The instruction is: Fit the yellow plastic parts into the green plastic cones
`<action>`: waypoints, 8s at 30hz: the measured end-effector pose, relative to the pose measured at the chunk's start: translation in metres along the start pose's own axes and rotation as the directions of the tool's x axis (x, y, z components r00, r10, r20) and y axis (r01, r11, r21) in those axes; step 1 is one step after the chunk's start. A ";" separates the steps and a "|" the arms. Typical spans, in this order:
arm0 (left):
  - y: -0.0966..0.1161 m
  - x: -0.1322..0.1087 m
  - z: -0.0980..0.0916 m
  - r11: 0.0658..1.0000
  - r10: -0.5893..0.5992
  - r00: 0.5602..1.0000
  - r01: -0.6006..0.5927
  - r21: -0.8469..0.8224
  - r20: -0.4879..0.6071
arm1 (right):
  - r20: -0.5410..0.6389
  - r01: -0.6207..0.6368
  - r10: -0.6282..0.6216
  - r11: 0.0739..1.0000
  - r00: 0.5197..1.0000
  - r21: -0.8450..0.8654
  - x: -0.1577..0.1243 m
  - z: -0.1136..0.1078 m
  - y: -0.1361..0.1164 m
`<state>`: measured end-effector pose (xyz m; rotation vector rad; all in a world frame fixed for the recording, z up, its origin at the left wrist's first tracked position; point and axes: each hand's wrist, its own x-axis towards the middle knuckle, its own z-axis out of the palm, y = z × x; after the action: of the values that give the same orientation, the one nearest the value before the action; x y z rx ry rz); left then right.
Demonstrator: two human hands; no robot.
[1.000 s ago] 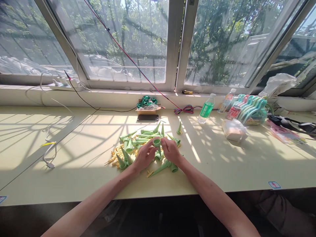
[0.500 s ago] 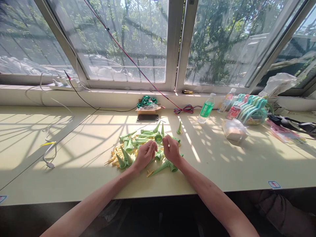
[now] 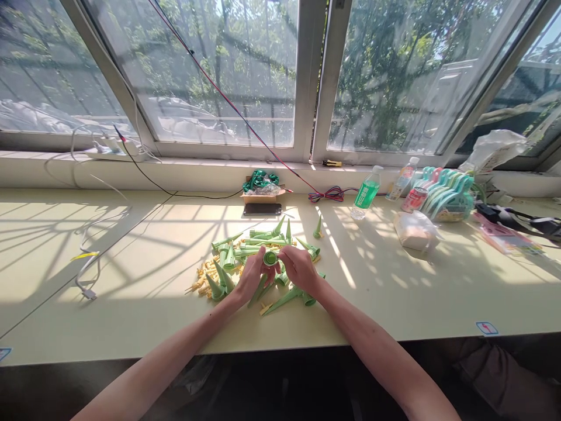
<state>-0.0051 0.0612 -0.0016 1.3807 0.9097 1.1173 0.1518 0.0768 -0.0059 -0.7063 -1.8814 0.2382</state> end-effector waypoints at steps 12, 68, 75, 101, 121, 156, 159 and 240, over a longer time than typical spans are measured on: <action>-0.007 0.002 -0.004 0.998 0.039 0.999 -0.041 0.050 0.026 | 0.004 -0.069 0.069 0.995 0.998 -0.070 -0.001 -0.003 0.002; -0.001 0.006 -0.004 0.994 -0.047 0.996 0.054 -0.100 0.073 | -0.007 -0.113 0.113 0.994 0.994 0.007 0.000 -0.001 0.010; 0.005 0.006 -0.005 0.993 -0.068 0.990 0.079 -0.087 0.125 | 0.010 -0.167 0.167 0.986 0.986 0.006 -0.002 0.000 0.014; -0.012 0.003 -0.004 0.965 0.165 0.980 -0.184 0.185 0.115 | -0.025 -0.223 0.223 0.975 0.975 0.017 -0.002 0.000 0.014; 0.000 0.000 0.003 0.957 0.187 0.981 -0.171 0.232 -0.049 | -0.113 -0.190 0.195 0.980 0.974 0.053 -0.007 0.003 0.012; 0.004 0.002 -0.008 1.000 0.018 0.994 -0.016 -0.018 0.104 | -0.020 -0.147 0.148 0.989 0.989 0.018 -0.002 -0.004 0.012; 0.002 0.003 -0.007 0.999 0.048 0.995 -0.046 -0.023 0.083 | -0.028 -0.154 0.154 0.988 0.988 0.010 -0.003 -0.003 0.014; 0.006 0.002 -0.002 0.997 0.055 0.997 -0.058 0.054 0.063 | 0.033 -0.216 0.215 0.976 0.976 0.033 -0.005 0.001 0.015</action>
<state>-0.0072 0.0628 0.0041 1.4864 0.8678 1.0938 0.1577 0.0864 -0.0178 -0.8867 -1.8233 0.4223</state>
